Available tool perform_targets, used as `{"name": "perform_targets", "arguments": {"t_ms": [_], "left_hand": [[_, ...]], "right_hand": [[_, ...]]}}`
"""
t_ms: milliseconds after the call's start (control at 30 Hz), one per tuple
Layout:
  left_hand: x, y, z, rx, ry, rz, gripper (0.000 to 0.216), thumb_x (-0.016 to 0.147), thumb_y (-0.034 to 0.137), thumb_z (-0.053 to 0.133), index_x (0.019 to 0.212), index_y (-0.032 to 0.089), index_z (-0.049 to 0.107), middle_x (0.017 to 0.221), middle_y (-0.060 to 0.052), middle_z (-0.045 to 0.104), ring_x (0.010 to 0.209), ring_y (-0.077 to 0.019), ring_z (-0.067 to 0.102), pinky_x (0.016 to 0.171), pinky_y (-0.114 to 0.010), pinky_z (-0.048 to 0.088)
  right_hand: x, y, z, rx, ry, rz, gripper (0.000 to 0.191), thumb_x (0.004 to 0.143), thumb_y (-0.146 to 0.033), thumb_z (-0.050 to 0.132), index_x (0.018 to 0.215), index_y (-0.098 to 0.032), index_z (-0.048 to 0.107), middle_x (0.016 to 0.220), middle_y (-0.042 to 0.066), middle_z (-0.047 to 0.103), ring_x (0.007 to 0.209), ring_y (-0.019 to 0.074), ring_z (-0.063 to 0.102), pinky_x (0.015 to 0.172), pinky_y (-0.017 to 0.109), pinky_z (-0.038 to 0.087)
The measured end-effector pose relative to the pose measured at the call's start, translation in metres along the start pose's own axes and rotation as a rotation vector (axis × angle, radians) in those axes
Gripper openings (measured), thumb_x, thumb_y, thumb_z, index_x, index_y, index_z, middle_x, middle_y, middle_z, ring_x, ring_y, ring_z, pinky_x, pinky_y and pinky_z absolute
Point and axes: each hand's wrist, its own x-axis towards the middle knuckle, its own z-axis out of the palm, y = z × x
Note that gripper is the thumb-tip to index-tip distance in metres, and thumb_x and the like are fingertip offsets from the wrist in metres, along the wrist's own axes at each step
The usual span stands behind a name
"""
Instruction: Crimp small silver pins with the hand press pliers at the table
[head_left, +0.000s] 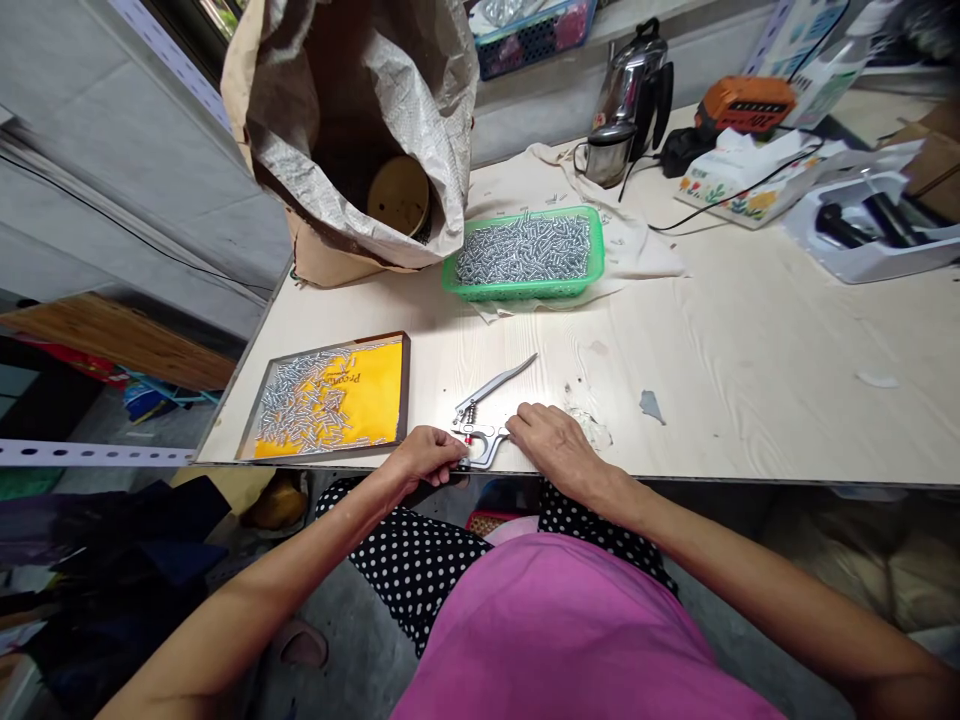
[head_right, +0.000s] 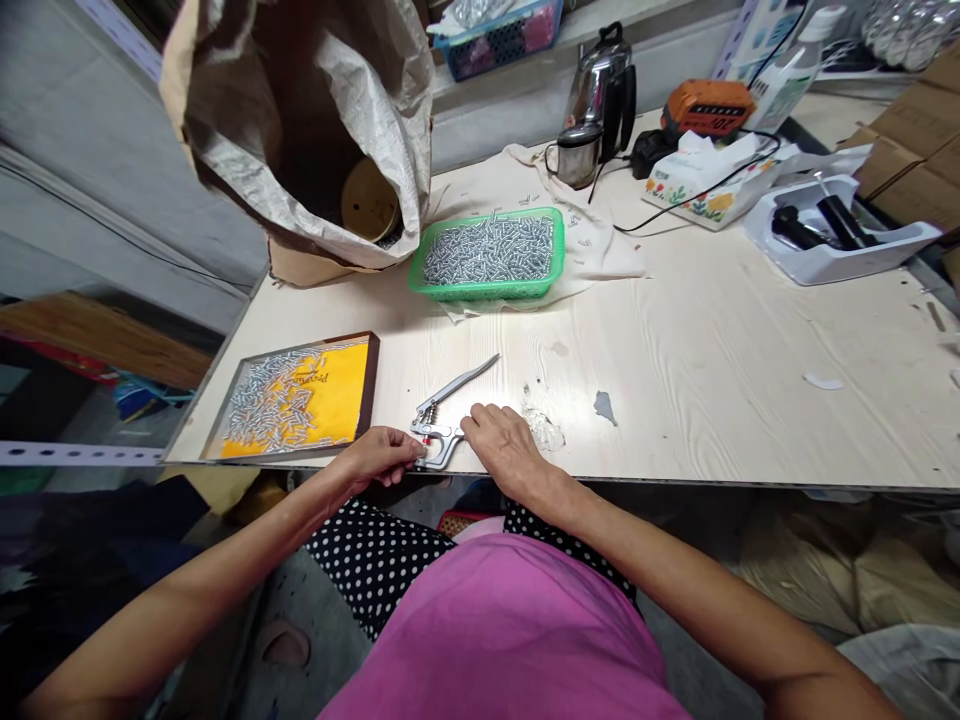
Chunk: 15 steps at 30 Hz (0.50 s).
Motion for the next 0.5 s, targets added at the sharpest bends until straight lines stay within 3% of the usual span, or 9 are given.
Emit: {"name": "perform_targets", "arguments": {"t_ms": [67,167,267,367,500], "left_hand": [[-0.001,0.0,0.0,-0.014,0.004,-0.007,0.029,0.077,0.035,0.071,0.061,0.016,0.056,0.04,0.006,0.048,0.035,-0.0061,0.042,0.038,-0.017,0.027],[-0.003,0.0,0.001,-0.028,0.018,-0.015,0.027,0.076,0.035,0.071,0.064,0.015,0.058,0.041,0.006,0.05,0.036,-0.0061,0.043,0.038,-0.017,0.027],[-0.005,0.0,0.002,-0.044,0.025,-0.013,0.028,0.075,0.036,0.073,0.066,0.014,0.058,0.043,0.006,0.051,0.035,-0.0057,0.043,0.038,-0.017,0.028],[-0.006,0.001,0.003,-0.047,0.039,-0.022,0.029,0.074,0.038,0.074,0.067,0.014,0.059,0.041,0.007,0.05,0.035,-0.0055,0.042,0.038,-0.017,0.027],[-0.006,0.002,0.005,-0.036,0.059,-0.044,0.026,0.076,0.036,0.072,0.07,0.014,0.06,0.04,0.007,0.049,0.035,-0.0058,0.042,0.038,-0.017,0.027]], "right_hand": [[0.004,0.006,-0.008,0.038,-0.027,-0.013,0.013,0.093,-0.029,0.058,0.097,-0.018,0.064,0.102,0.01,0.063,0.09,0.0227,0.054,0.073,0.034,0.04],[0.016,0.024,-0.018,0.053,-0.031,-0.042,0.058,0.079,-0.049,0.073,0.125,-0.017,0.056,0.137,0.017,0.05,0.121,0.0335,0.046,0.092,0.045,0.041],[0.032,0.044,-0.019,0.045,-0.103,-0.075,0.097,0.065,-0.06,0.079,0.142,-0.014,0.042,0.149,0.023,0.037,0.137,0.0426,0.029,0.104,0.057,0.032],[0.043,0.054,-0.015,0.035,-0.181,-0.127,0.102,0.063,-0.065,0.077,0.143,-0.014,0.041,0.143,0.022,0.046,0.134,0.0427,0.034,0.104,0.059,0.032],[0.043,0.048,-0.019,0.0,-0.2,-0.137,0.088,0.071,-0.058,0.075,0.14,-0.012,0.044,0.13,0.021,0.056,0.118,0.0372,0.05,0.097,0.053,0.039]]}}
